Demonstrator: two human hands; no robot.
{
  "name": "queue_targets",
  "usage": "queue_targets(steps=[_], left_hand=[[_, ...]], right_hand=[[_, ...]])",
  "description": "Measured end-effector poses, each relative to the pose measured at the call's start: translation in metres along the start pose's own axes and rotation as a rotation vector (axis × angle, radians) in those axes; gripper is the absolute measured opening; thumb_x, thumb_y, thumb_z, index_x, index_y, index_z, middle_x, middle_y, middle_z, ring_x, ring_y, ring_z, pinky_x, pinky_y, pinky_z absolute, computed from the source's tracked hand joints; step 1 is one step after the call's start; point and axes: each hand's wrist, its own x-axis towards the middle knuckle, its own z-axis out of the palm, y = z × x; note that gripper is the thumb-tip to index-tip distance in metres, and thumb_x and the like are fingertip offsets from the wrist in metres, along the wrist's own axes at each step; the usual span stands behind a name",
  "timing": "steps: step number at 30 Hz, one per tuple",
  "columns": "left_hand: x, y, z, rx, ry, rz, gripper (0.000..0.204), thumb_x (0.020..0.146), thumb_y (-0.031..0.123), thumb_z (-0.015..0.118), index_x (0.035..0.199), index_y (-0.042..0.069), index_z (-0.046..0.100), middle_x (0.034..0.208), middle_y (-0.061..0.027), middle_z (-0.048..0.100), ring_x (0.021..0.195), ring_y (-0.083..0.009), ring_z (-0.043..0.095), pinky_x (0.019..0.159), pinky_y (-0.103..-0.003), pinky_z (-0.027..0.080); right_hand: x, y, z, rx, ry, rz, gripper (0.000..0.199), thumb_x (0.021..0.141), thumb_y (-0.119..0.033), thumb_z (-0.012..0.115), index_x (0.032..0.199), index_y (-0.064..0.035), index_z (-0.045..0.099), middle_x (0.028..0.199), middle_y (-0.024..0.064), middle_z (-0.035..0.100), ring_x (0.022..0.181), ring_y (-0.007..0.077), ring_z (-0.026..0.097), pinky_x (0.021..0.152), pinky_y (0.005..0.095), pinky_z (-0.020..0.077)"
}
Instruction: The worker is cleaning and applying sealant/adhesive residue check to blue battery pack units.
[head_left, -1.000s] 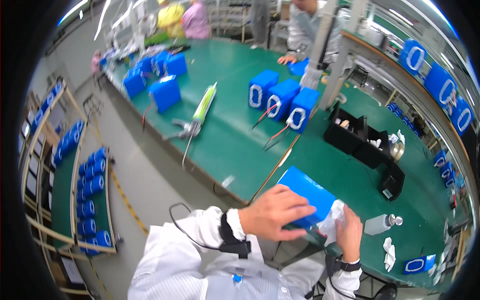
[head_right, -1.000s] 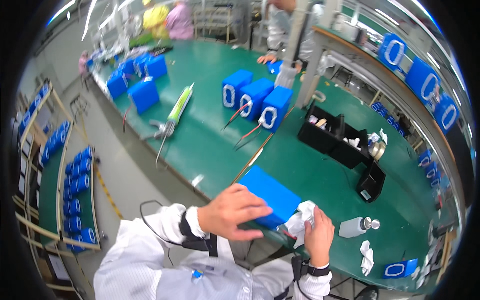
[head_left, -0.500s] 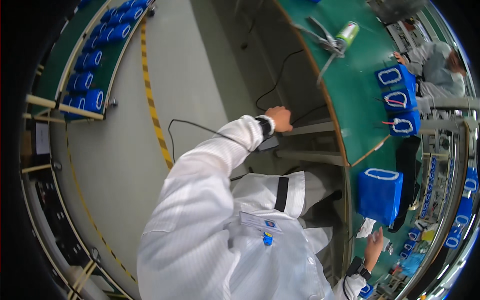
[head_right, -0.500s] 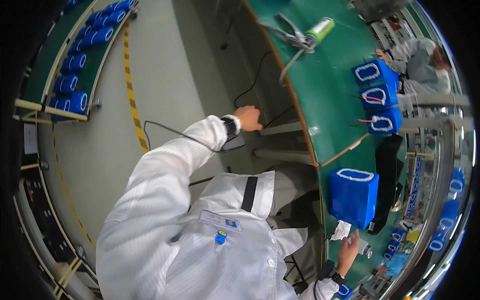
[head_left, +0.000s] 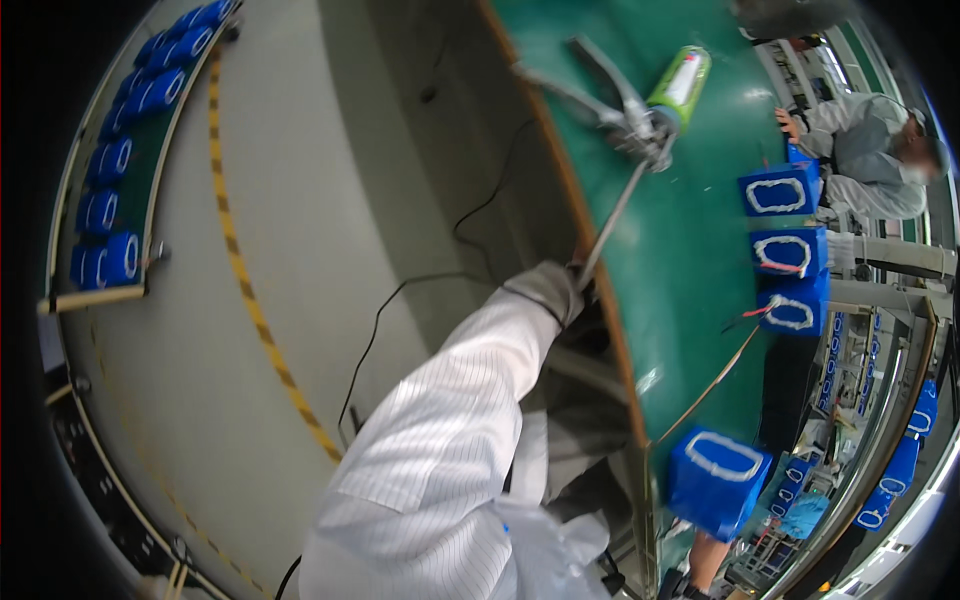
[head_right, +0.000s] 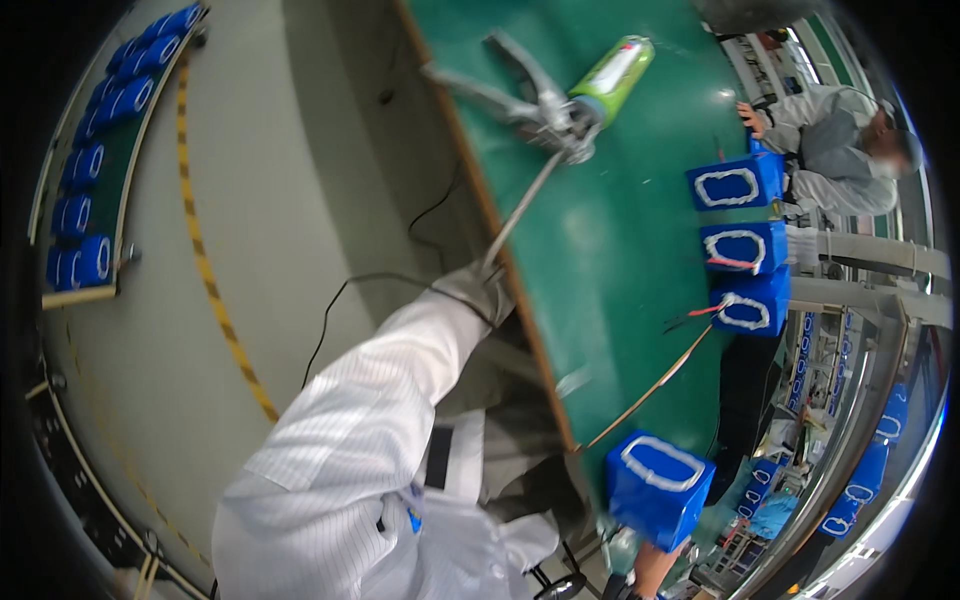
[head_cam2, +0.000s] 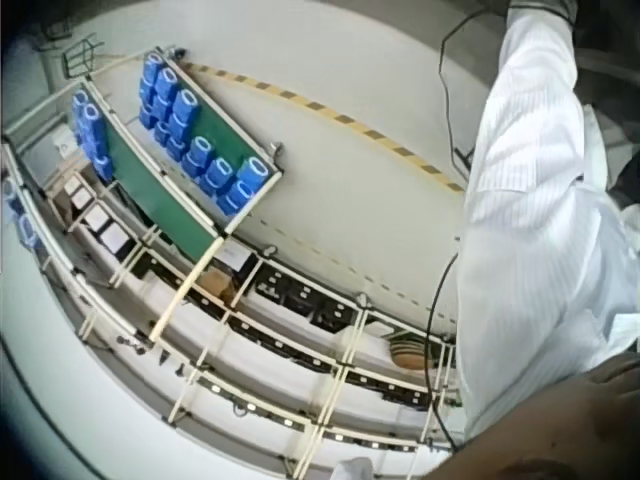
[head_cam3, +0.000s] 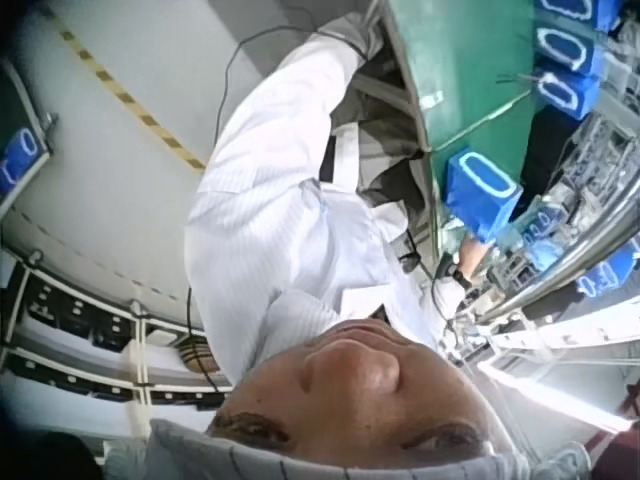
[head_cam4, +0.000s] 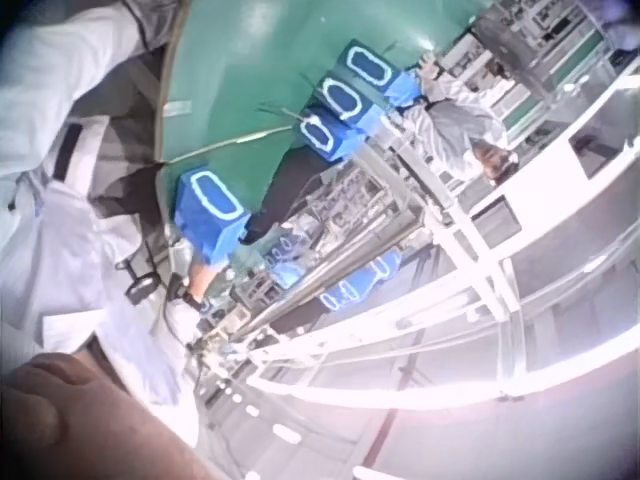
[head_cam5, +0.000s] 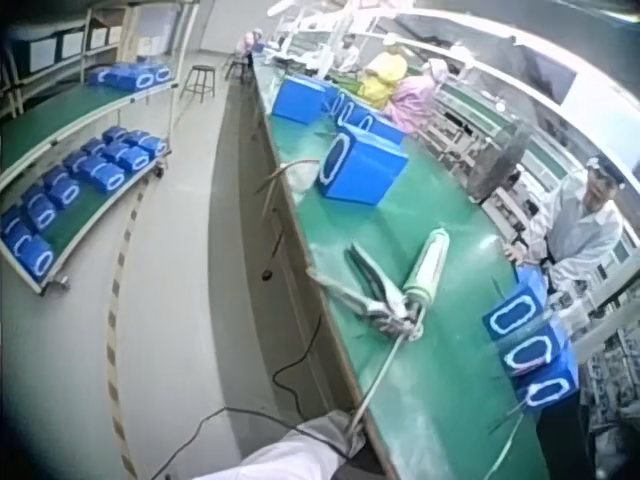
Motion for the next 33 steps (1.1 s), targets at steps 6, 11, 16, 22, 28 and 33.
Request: queue_targets(steps=[6, 11, 16, 22, 28, 33], left_hand=[[0.009, 0.051, 0.005, -0.103, -0.157, -0.081, 0.044, 0.088, 0.028, 0.072, 0.127, 0.009, 0.067, 0.119, -0.0202, 0.068, 0.112, -0.0389, 0.066, 0.091, -0.051, 0.055], [0.026, 0.075, -0.007, -0.080, -0.145, -0.024, 0.042, 0.087, 0.027, 0.073, 0.124, 0.008, 0.068, 0.117, -0.0206, 0.069, 0.111, -0.0390, 0.066, 0.090, -0.050, 0.055], [0.018, 0.062, -0.020, -0.058, -0.153, -0.024, 0.040, 0.087, 0.027, 0.073, 0.121, 0.007, 0.068, 0.116, -0.0210, 0.069, 0.109, -0.0391, 0.067, 0.089, -0.049, 0.055], [0.004, 0.068, -0.035, -0.048, -0.153, 0.007, 0.038, 0.086, 0.027, 0.074, 0.117, 0.006, 0.069, 0.114, -0.0215, 0.070, 0.108, -0.0392, 0.068, 0.088, -0.049, 0.055], [-0.013, 0.065, -0.060, -0.049, -0.147, 0.036, 0.037, 0.085, 0.027, 0.075, 0.114, 0.004, 0.069, 0.112, -0.0221, 0.071, 0.106, -0.0393, 0.068, 0.087, -0.048, 0.055], [-0.031, 0.062, -0.087, -0.060, -0.141, 0.041, 0.036, 0.084, 0.027, 0.076, 0.110, 0.003, 0.070, 0.110, -0.0225, 0.072, 0.104, -0.0394, 0.069, 0.086, -0.047, 0.056]], right_hand=[[-0.041, -0.056, -0.031, 0.100, 0.023, 0.279, 0.055, 0.095, -0.014, 0.061, 0.146, 0.0044, 0.051, 0.149, 0.0322, 0.050, 0.141, 0.0472, 0.044, 0.118, 0.0480, 0.0345], [-0.070, -0.021, -0.012, 0.172, 0.059, 0.406, 0.059, 0.086, -0.003, 0.066, 0.143, 0.0088, 0.052, 0.134, 0.0309, 0.062, 0.132, 0.0429, 0.055, 0.111, 0.0454, 0.0415], [-0.060, -0.017, -0.003, 0.092, 0.071, 0.304, 0.054, 0.088, -0.005, 0.067, 0.139, 0.0060, 0.057, 0.133, 0.0280, 0.064, 0.130, 0.0447, 0.055, 0.110, 0.0470, 0.0424], [-0.054, -0.051, -0.013, 0.011, 0.078, 0.438, 0.046, 0.089, -0.008, 0.070, 0.133, 0.0016, 0.064, 0.134, 0.0257, 0.064, 0.129, 0.0436, 0.055, 0.110, 0.0456, 0.0423], [-0.066, -0.047, 0.002, 0.308, 0.126, 0.422, 0.038, 0.090, -0.006, 0.070, 0.128, 0.0012, 0.066, 0.118, 0.0214, 0.071, 0.089, 0.0321, 0.071, 0.080, 0.0404, 0.0569], [-0.070, -0.040, 0.018, 0.383, 0.240, 0.391, 0.036, 0.091, -0.007, 0.071, 0.126, 0.0020, 0.067, 0.120, 0.0203, 0.070, 0.088, 0.0285, 0.070, 0.077, 0.0383, 0.0571]])
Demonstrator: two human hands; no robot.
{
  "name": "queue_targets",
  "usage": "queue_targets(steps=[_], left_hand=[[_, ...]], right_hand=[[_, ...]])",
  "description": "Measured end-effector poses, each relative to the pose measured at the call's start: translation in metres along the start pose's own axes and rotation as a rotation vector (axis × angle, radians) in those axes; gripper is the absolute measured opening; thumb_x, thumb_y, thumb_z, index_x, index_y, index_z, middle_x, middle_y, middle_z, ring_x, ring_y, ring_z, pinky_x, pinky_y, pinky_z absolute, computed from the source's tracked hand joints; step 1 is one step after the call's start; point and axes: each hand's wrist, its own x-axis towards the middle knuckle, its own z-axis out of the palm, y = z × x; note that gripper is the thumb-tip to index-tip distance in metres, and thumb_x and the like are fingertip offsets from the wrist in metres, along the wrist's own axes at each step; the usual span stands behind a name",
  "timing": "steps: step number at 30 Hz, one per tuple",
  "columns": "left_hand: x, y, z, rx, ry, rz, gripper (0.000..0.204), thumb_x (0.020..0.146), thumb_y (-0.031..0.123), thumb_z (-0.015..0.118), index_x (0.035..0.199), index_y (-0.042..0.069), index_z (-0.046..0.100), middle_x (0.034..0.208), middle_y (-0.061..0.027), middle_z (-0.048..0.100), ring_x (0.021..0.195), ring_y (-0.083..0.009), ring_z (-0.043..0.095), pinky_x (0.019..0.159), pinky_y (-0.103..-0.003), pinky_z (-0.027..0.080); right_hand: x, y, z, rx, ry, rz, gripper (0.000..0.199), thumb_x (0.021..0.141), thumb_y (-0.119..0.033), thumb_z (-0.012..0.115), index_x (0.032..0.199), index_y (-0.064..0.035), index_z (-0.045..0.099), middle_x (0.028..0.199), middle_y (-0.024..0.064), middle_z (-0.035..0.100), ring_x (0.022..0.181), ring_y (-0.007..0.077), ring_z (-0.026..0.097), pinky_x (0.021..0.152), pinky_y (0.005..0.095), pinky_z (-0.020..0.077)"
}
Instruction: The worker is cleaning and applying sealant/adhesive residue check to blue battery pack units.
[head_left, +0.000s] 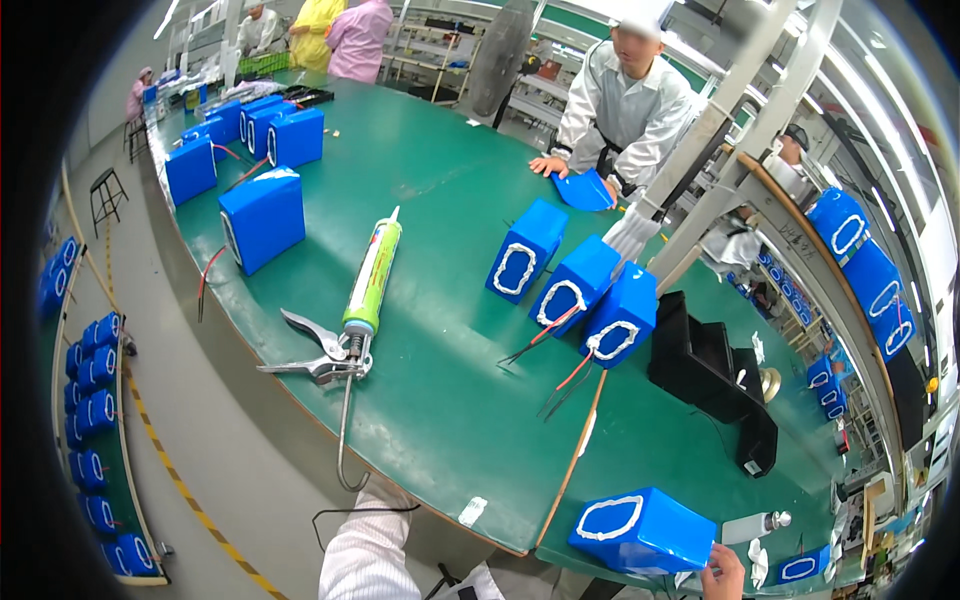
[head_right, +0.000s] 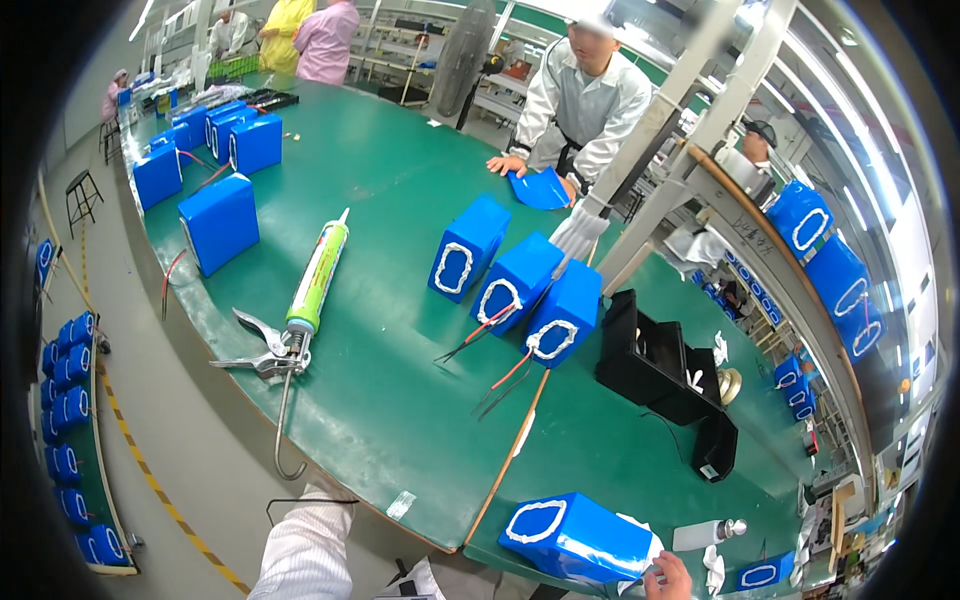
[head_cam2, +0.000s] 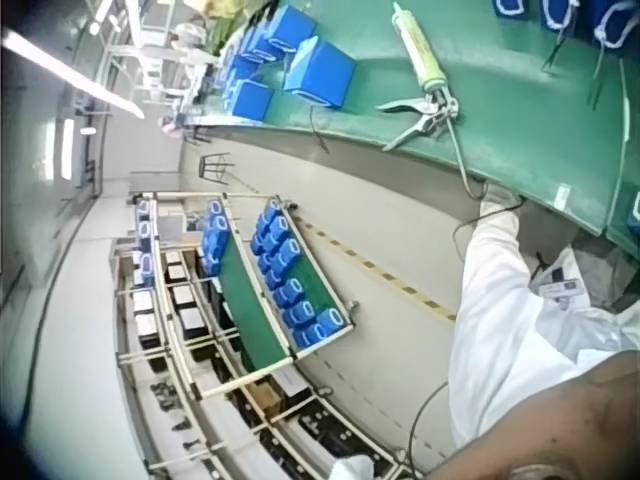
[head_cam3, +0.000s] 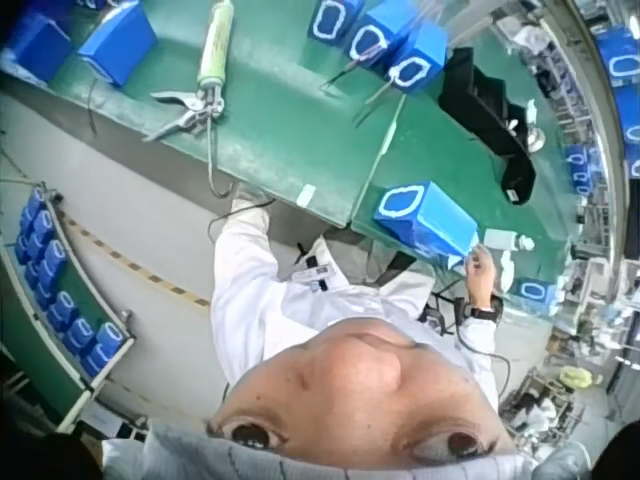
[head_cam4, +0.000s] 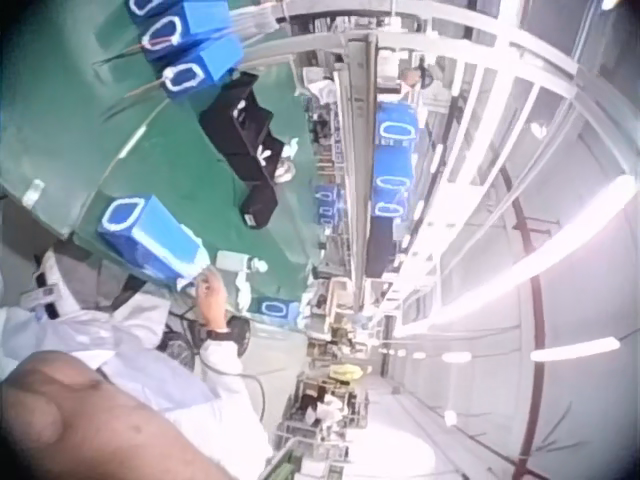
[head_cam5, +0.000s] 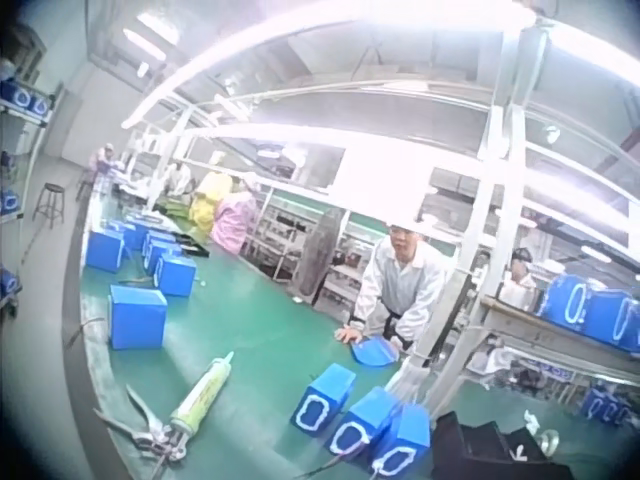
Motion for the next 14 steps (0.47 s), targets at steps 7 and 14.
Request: queue_targets(steps=[7, 14], left_hand=[[-0.060, -0.028, -0.062, -0.126, 0.117, 0.071, 0.034, 0.083, 0.027, 0.077, 0.106, 0.001, 0.071, 0.108, -0.0231, 0.073, 0.102, -0.0395, 0.070, 0.085, -0.047, 0.056], [-0.169, -0.012, -0.167, 0.017, 0.247, -0.303, 0.035, 0.083, 0.027, 0.079, 0.111, 0.008, 0.074, 0.111, -0.0262, 0.074, 0.108, -0.0381, 0.071, 0.091, -0.041, 0.056]], right_hand=[[0.001, 0.000, 0.006, 0.109, 0.048, -0.086, 0.032, 0.094, -0.009, 0.070, 0.124, 0.0031, 0.067, 0.122, 0.0198, 0.070, 0.087, 0.0278, 0.070, 0.078, 0.0364, 0.0569], [-0.005, 0.013, 0.000, 0.357, -0.062, 0.183, 0.061, 0.084, -0.018, 0.075, 0.141, -0.0067, 0.059, 0.145, 0.0224, 0.060, 0.130, 0.0369, 0.060, 0.111, 0.0497, 0.0430]])
